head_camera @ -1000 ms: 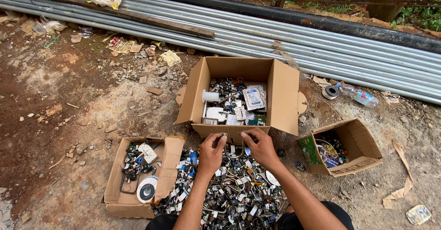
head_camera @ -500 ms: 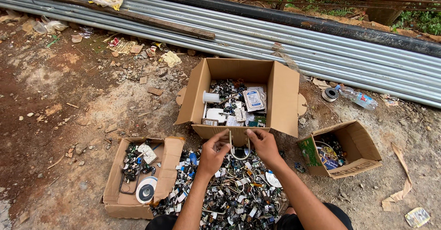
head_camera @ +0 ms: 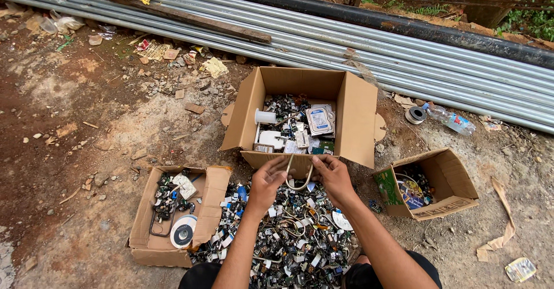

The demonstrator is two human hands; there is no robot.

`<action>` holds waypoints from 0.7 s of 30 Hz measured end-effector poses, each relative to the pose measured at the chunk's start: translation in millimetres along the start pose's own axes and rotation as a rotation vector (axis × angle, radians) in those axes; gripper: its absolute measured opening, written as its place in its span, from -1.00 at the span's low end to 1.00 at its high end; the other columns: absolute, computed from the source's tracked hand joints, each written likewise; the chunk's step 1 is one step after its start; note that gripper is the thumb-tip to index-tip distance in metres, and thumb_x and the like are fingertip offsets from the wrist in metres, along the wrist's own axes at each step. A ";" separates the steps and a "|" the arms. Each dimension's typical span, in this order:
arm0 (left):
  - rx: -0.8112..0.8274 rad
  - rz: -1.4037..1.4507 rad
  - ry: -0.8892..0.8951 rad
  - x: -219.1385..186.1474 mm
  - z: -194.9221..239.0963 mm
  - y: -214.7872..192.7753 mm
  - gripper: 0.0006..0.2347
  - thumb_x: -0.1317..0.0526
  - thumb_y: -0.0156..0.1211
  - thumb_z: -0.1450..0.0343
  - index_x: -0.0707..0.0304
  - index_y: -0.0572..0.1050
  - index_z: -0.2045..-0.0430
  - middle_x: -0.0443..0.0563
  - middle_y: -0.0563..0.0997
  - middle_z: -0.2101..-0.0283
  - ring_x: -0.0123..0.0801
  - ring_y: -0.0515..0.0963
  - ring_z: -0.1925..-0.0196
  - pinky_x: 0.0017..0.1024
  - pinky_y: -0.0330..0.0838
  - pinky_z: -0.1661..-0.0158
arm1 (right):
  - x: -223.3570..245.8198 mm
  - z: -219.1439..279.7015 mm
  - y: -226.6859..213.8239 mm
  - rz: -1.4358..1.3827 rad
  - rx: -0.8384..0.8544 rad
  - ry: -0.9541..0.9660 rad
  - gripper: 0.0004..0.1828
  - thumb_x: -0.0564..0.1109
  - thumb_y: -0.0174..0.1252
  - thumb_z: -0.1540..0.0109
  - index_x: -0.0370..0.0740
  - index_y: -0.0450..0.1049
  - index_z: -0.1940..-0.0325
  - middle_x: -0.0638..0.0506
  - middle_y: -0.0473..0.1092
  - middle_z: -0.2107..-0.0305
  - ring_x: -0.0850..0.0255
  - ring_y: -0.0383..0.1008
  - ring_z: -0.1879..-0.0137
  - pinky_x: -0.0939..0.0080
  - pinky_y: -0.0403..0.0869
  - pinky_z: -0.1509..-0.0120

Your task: The person sits on the ground and sorts through a pile of electronic waste, picking up small circuit boards and components one by one. They inspect each item and place it into one of three cardboard boxes positioned around them.

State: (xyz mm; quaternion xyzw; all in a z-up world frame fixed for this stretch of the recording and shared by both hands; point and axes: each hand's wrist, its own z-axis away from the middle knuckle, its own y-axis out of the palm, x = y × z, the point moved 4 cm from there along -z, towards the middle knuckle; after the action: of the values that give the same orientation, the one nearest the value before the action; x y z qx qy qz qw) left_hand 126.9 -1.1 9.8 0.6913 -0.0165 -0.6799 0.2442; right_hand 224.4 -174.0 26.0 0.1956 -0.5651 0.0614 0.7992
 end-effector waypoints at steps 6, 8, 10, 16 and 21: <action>-0.019 0.375 -0.060 5.5 -5.6 -1.3 -0.53 0.54 0.25 -0.35 0.54 0.36 -0.20 0.51 0.60 -0.05 0.08 0.68 -0.04 -0.29 0.61 -0.07 | -6.1 -0.7 3.2 -0.040 0.022 0.043 -0.62 -0.11 0.19 -0.36 -0.44 0.49 -0.17 -0.15 0.56 0.28 0.22 0.57 0.25 0.26 0.60 0.12; -0.004 0.374 -0.081 6.7 -2.7 2.4 -0.53 0.53 0.26 -0.36 0.53 0.37 -0.20 0.48 0.62 -0.04 0.02 0.69 -0.04 -0.32 0.61 -0.06 | -7.6 -1.0 5.3 -0.051 0.020 0.039 -0.59 -0.16 0.21 -0.34 -0.46 0.45 -0.22 -0.17 0.55 0.25 0.20 0.57 0.22 0.25 0.59 0.10; 0.011 0.375 -0.100 6.3 0.0 6.8 -0.54 0.52 0.27 -0.36 0.52 0.38 -0.20 0.45 0.64 -0.02 -0.03 0.69 -0.03 -0.35 0.61 -0.05 | -12.0 -4.3 2.9 -0.059 0.018 0.034 -0.55 -0.21 0.22 -0.32 -0.48 0.41 -0.26 -0.19 0.54 0.22 0.19 0.57 0.20 0.24 0.59 0.09; 0.015 -0.186 -0.039 15.3 -2.9 -4.0 -0.66 0.27 0.29 -0.47 0.51 0.54 -0.10 0.41 0.66 0.01 -0.15 0.69 -0.01 -0.27 0.62 -0.03 | -18.2 -13.7 -10.0 0.068 -0.008 -0.092 -0.56 -0.27 0.22 -0.32 -0.46 0.41 -0.28 -0.24 0.54 0.14 0.16 0.57 0.06 0.17 0.57 -0.03; -0.037 -0.707 0.191 -2.9 2.7 5.0 -0.80 0.34 0.09 -0.55 0.45 0.55 -0.01 0.31 0.66 0.09 0.11 0.67 -0.03 -0.10 0.64 0.04 | -7.8 -4.6 -0.5 0.416 -0.021 -0.305 -0.71 -0.22 0.29 -0.30 -0.35 0.57 -0.10 -0.23 0.54 0.19 0.10 0.56 0.04 0.07 0.58 -0.03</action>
State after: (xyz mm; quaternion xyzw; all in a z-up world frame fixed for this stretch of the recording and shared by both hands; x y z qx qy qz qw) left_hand 125.7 -5.3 14.5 0.7101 0.2586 -0.6548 0.0069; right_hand 225.8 -171.7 17.4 0.0740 -0.7078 0.1886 0.6767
